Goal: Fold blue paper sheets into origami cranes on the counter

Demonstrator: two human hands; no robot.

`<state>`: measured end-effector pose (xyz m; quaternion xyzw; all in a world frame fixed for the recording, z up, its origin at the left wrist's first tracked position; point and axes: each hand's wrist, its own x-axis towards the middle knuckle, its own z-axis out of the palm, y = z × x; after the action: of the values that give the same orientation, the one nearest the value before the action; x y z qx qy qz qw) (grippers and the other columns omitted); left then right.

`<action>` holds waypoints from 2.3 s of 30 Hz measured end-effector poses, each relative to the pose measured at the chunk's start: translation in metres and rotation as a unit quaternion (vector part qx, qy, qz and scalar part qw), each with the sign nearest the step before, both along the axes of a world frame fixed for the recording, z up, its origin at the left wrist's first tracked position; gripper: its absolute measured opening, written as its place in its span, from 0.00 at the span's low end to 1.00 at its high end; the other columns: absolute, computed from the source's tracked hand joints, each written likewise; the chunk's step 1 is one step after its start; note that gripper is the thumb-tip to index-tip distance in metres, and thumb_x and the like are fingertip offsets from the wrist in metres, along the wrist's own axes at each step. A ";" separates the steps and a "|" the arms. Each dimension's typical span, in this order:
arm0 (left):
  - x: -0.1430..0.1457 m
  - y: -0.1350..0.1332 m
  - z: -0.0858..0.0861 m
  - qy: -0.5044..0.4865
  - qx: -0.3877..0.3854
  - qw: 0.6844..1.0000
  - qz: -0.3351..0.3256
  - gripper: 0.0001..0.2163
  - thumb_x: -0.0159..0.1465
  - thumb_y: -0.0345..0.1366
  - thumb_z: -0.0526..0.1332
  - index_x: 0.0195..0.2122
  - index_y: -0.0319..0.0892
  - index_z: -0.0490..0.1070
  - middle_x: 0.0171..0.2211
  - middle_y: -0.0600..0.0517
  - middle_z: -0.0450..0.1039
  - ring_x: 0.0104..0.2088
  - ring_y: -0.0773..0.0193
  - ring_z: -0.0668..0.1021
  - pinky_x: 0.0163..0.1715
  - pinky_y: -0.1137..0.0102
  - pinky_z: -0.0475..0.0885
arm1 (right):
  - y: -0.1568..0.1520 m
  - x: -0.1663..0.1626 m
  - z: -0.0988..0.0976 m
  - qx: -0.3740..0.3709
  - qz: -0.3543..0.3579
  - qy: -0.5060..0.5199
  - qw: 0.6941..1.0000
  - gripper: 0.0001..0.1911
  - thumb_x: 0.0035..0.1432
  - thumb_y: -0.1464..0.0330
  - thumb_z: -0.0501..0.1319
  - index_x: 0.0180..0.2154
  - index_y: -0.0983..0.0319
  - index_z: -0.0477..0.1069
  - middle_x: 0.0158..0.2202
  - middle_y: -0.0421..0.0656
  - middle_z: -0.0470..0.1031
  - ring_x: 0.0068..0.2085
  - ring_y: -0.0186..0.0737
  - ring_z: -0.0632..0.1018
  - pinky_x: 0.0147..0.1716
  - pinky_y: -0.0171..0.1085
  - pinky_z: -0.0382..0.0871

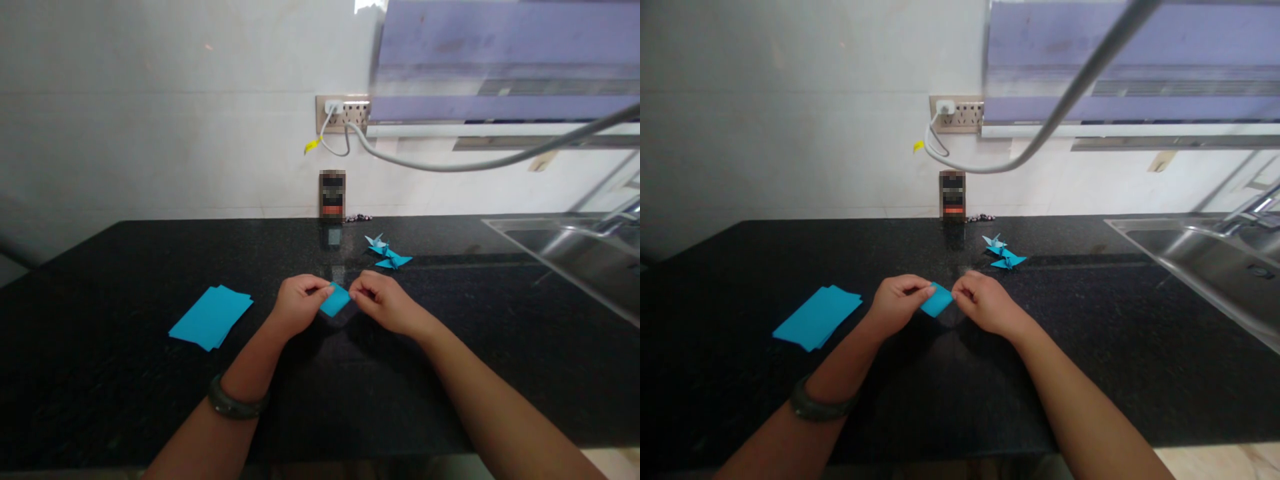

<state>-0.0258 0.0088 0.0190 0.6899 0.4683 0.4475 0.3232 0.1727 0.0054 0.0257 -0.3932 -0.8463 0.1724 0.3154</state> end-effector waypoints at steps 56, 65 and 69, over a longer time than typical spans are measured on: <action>0.020 -0.008 -0.004 -0.154 -0.090 0.978 0.105 0.09 0.49 0.39 0.64 0.24 0.37 0.75 0.19 0.53 0.74 0.20 0.67 0.72 0.21 0.73 0.65 | 0.001 -0.022 -0.011 -0.281 -0.120 0.340 0.889 0.13 0.45 0.60 0.61 0.24 0.63 0.66 0.17 0.34 0.60 0.19 0.28 0.60 0.19 0.31 0.52; 0.027 -0.011 -0.007 -0.089 -0.154 0.984 -0.009 0.06 0.48 0.35 0.63 0.20 0.37 0.72 0.16 0.55 0.70 0.19 0.69 0.70 0.20 0.75 0.63 | 0.007 -0.016 -0.022 -0.212 -0.149 0.323 0.910 0.10 0.49 0.62 0.57 0.24 0.62 0.63 0.20 0.36 0.59 0.22 0.31 0.61 0.22 0.32 0.56; 0.025 -0.008 -0.011 -0.090 -0.144 0.984 -0.049 0.08 0.50 0.35 0.62 0.29 0.37 0.74 0.24 0.50 0.76 0.25 0.65 0.75 0.26 0.72 0.68 | 0.006 -0.012 -0.020 -0.141 -0.095 0.189 0.967 0.08 0.52 0.66 0.56 0.24 0.62 0.64 0.24 0.38 0.62 0.27 0.33 0.65 0.26 0.33 0.59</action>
<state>-0.0005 0.0004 0.0082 0.6150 0.4631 0.4190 0.4814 0.1605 0.0111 0.0057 -0.4727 -0.6973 0.3302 0.4259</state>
